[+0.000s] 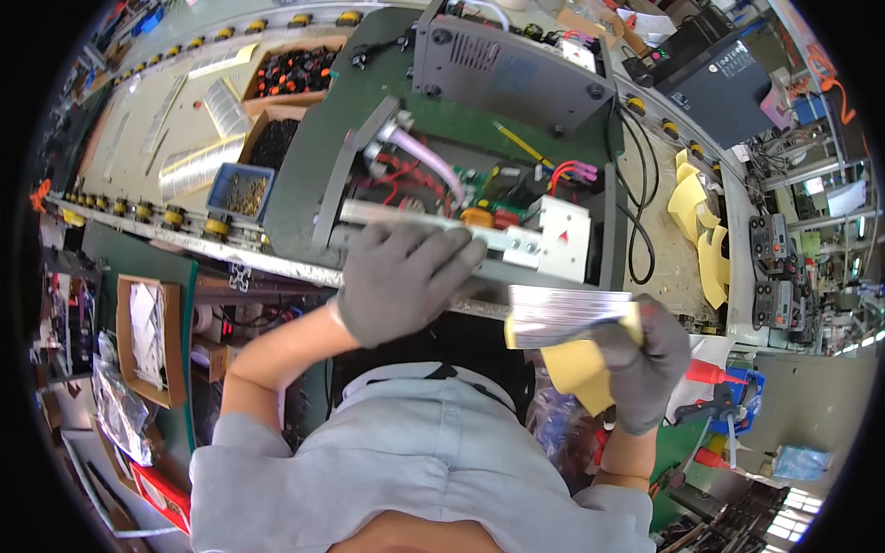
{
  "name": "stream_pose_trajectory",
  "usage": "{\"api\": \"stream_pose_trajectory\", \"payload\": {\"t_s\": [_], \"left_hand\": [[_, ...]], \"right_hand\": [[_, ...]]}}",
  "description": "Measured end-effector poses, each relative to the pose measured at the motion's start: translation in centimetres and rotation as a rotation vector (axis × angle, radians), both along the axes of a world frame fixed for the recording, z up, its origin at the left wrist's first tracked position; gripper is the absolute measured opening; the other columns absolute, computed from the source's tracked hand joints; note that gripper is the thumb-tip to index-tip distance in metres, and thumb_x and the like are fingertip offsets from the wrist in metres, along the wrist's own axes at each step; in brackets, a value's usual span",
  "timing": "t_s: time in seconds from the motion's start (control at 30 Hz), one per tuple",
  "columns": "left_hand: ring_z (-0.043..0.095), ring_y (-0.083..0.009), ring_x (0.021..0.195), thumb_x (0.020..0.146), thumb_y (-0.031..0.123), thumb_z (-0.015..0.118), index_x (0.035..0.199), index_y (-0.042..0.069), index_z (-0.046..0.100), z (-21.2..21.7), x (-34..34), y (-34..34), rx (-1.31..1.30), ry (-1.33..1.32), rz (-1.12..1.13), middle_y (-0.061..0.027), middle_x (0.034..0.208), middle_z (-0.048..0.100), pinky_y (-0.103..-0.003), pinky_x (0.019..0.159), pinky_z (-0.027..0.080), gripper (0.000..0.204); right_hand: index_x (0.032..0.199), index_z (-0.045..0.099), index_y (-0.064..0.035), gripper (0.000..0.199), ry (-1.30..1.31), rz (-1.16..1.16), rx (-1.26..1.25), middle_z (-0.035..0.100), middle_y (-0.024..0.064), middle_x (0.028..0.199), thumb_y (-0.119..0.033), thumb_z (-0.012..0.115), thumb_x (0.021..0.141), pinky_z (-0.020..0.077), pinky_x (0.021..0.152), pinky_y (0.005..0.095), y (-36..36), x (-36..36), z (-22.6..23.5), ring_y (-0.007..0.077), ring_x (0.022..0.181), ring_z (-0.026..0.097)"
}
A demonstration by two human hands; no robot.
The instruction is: Assembling, wiring, and labeling power supply units at an industrial workbench.
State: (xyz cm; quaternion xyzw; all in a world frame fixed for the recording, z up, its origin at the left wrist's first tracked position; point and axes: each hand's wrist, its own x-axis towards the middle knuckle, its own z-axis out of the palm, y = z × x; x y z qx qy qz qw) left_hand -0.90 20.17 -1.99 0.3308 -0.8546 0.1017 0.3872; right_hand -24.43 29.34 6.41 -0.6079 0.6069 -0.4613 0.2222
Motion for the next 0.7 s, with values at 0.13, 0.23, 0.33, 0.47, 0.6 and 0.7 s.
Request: {"api": "stream_pose_trajectory", "payload": {"t_s": [0.13,0.23,0.33,0.47,0.6,0.7], "left_hand": [[0.060,-0.0205,0.085,0.076,0.036,0.068,0.102,0.020,0.066,1.1,-0.8,-4.7,0.112,0.001,-0.044,0.0011,0.091,0.062,-0.036,0.073,0.045,0.031],[0.062,-0.0252,0.080,0.084,0.032,0.062,0.098,0.017,0.067,2.5,-0.1,-8.0,0.383,0.231,-0.268,-0.0045,0.088,0.063,-0.036,0.071,0.049,0.021],[0.063,-0.0284,0.082,0.088,0.028,0.055,0.087,0.014,0.068,3.0,0.8,-9.1,0.487,0.219,-0.207,-0.0072,0.084,0.063,-0.041,0.071,0.051,0.019],[0.063,-0.0275,0.080,0.090,0.030,0.054,0.093,0.014,0.067,2.7,1.1,-8.9,0.428,0.183,-0.153,-0.0065,0.083,0.064,-0.037,0.070,0.051,0.020],[0.063,-0.0279,0.080,0.090,0.030,0.055,0.092,0.014,0.067,3.0,1.1,-8.8,0.516,0.171,-0.125,-0.0060,0.084,0.063,-0.038,0.069,0.051,0.020],[0.063,-0.0280,0.079,0.089,0.029,0.055,0.092,0.015,0.067,2.8,1.3,-9.0,0.472,0.192,-0.153,-0.0057,0.084,0.063,-0.038,0.069,0.051,0.019]], "right_hand": [[0.084,0.063,-0.0028,0.017,0.624,0.245,-0.045,0.055,0.0106,0.064,-0.016,0.071,0.076,0.0405,0.052,0.0311,-3.3,3.4,-1.8,0.0240,0.057,0.056],[0.085,0.061,-0.0100,0.017,0.849,0.226,-0.153,0.057,0.0078,0.068,-0.021,0.069,0.077,0.0434,0.051,0.0368,-5.8,4.6,-4.0,0.0287,0.057,0.057],[0.086,0.060,-0.0107,0.017,0.865,0.261,-0.213,0.057,0.0066,0.068,-0.022,0.069,0.077,0.0430,0.051,0.0359,-7.2,5.6,-4.9,0.0272,0.057,0.057],[0.084,0.059,-0.0117,0.015,0.917,0.285,-0.270,0.058,0.0050,0.068,-0.022,0.067,0.077,0.0436,0.050,0.0346,-8.4,7.6,-5.5,0.0247,0.057,0.058],[0.082,0.060,-0.0113,0.014,0.976,0.189,-0.255,0.058,0.0058,0.060,-0.024,0.066,0.079,0.0438,0.048,0.0357,-9.3,8.7,-5.9,0.0252,0.053,0.058],[0.079,0.061,-0.0104,0.016,0.985,0.140,-0.278,0.058,0.0070,0.057,-0.025,0.067,0.079,0.0441,0.048,0.0361,-9.4,9.1,-5.5,0.0256,0.051,0.058]]}}
